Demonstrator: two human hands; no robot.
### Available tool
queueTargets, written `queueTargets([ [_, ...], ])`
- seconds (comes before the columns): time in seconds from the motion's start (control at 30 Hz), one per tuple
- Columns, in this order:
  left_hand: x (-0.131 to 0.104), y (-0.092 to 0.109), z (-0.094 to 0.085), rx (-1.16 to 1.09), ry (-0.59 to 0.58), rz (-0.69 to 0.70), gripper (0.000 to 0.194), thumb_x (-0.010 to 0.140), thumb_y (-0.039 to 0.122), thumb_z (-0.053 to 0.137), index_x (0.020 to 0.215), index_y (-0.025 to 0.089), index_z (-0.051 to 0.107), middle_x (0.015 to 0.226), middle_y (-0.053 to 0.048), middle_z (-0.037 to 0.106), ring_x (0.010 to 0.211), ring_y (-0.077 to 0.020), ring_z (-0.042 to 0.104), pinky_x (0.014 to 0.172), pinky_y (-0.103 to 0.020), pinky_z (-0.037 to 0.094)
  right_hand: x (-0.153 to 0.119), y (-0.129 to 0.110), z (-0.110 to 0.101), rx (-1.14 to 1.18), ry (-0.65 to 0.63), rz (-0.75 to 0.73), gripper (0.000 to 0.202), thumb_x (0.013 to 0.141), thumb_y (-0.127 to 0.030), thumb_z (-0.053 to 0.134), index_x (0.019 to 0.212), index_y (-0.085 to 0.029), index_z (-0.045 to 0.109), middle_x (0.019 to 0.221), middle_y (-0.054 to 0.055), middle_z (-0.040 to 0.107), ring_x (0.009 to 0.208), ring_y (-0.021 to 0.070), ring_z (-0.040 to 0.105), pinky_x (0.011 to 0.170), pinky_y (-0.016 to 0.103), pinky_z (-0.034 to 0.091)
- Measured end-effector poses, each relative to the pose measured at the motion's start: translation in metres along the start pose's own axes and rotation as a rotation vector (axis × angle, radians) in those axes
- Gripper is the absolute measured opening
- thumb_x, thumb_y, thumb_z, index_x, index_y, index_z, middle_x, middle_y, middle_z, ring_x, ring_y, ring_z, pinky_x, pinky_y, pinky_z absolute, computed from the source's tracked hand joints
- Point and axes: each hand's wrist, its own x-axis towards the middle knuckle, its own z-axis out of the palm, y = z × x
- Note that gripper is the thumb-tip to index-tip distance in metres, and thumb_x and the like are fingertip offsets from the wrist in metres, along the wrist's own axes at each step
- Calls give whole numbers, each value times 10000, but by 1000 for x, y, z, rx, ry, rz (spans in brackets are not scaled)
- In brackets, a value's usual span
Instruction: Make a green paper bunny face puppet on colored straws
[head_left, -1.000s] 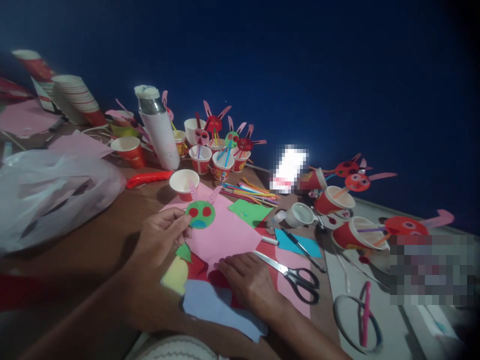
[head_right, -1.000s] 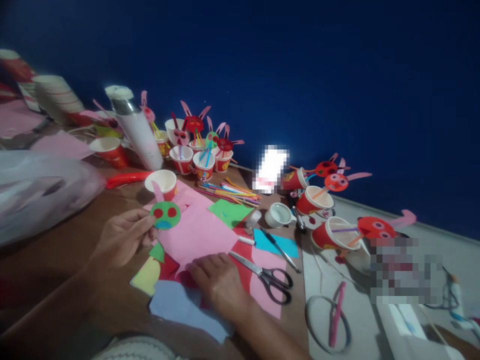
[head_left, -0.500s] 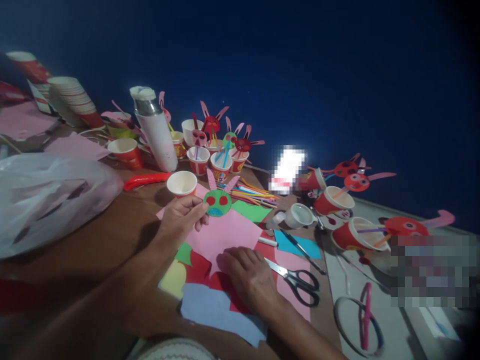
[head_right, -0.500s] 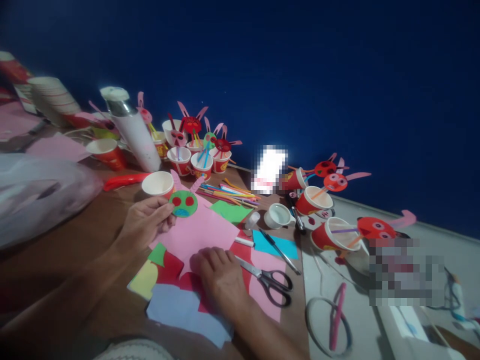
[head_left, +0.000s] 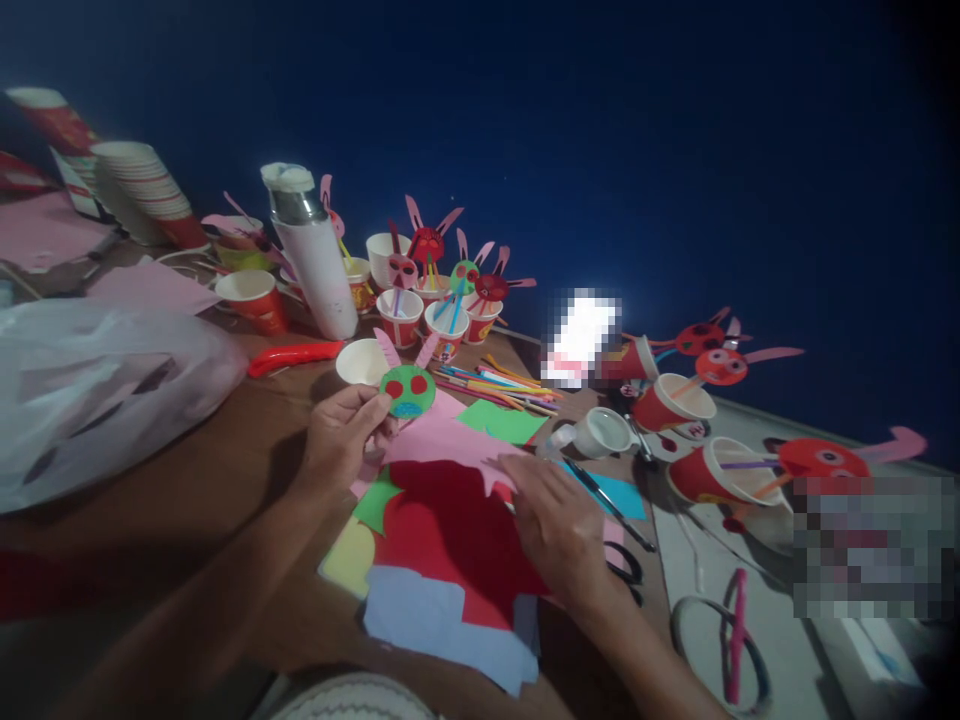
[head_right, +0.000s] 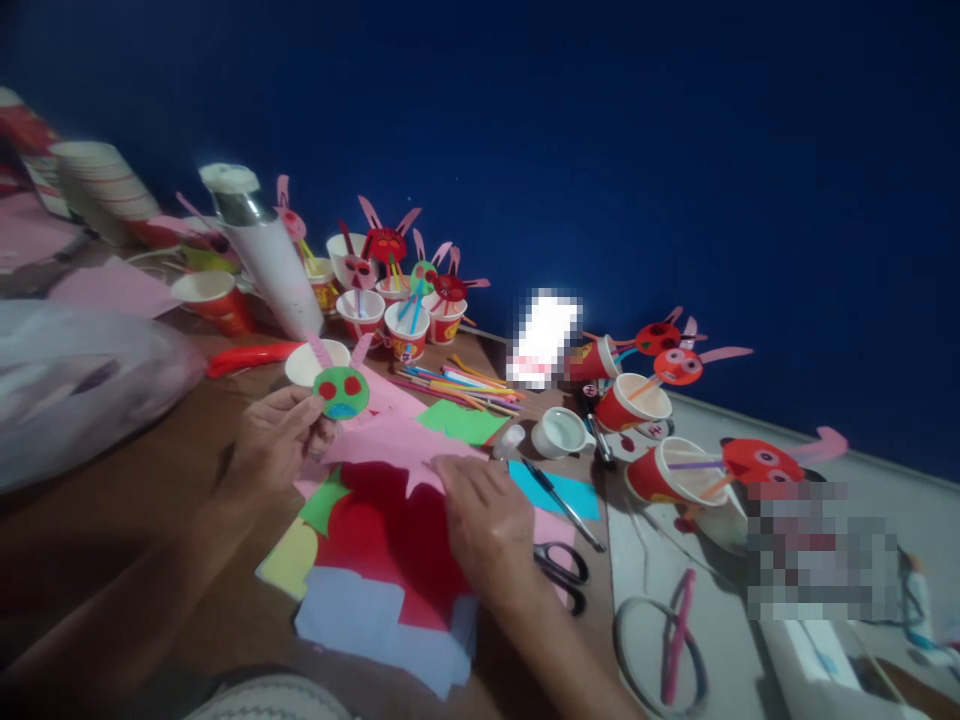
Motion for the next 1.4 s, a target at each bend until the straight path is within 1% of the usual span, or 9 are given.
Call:
queueTargets([
  [0.07,0,4,-1,-10,36,23,216,743,309,647,618,151,571,490,13,583,387,-59,468,365,-149,332,9,5,-10,36,72,96,306,859,-89,473,1117,-161,621,1029,91,695,962,201,633,842,326,492],
  [0.3,5,14,-9,-126,136,59,214,687,306,689,629,149,554,462,19,575,367,-82,486,363,-172,377,21,17,-28,204,413,513,207,846,-247,575,1011,-185,684,791,31,712,661,177,671,618,294,541],
  [0.47,9,24,-20,-302,80,122,221,714,267,672,629,162,497,486,25,556,385,-74,451,369,-173,334,25,16,-31,238,550,553,201,824,-255,602,970,-161,702,829,50,709,747,202,677,694,338,556],
  [0.63,13,32,-31,-466,65,127,195,797,198,573,644,164,456,481,30,521,389,-66,400,405,-195,335,30,3,-28,409,502,481,217,866,-183,533,1013,-207,690,960,39,712,866,194,670,774,343,552],
  [0.8,15,38,-32,-517,34,102,271,876,152,400,605,166,402,447,28,466,369,-70,363,402,-202,304,26,-1,-23,422,288,408,282,850,-137,517,1059,-241,674,1055,36,691,1012,212,627,879,374,502],
  [0.97,15,45,-32,-551,42,98,349,912,124,265,611,161,438,455,16,464,350,-74,336,387,-209,275,26,-4,-18,417,148,328,292,799,-65,531,982,-240,676,958,24,701,919,183,644,805,321,508],
  [1.13,16,44,-34,-566,23,88,318,899,137,307,612,162,441,462,18,456,358,-71,333,393,-203,285,30,-13,-15,395,30,270,198,805,-83,520,875,-210,656,898,43,703,858,181,647,757,316,501],
  [1.27,15,42,-34,-568,-28,87,286,884,147,355,607,163,420,474,26,432,374,-66,344,404,-198,294,33,-17,-15,396,29,254,167,815,-97,516,853,-208,634,905,48,700,854,174,648,742,304,502],
  [1.4,14,42,-33,-571,5,83,282,886,140,348,619,161,433,489,29,419,376,-65,324,408,-202,300,32,-17,-11,387,2,225,133,812,-114,525,848,-208,612,911,53,696,856,179,648,740,307,503],
])
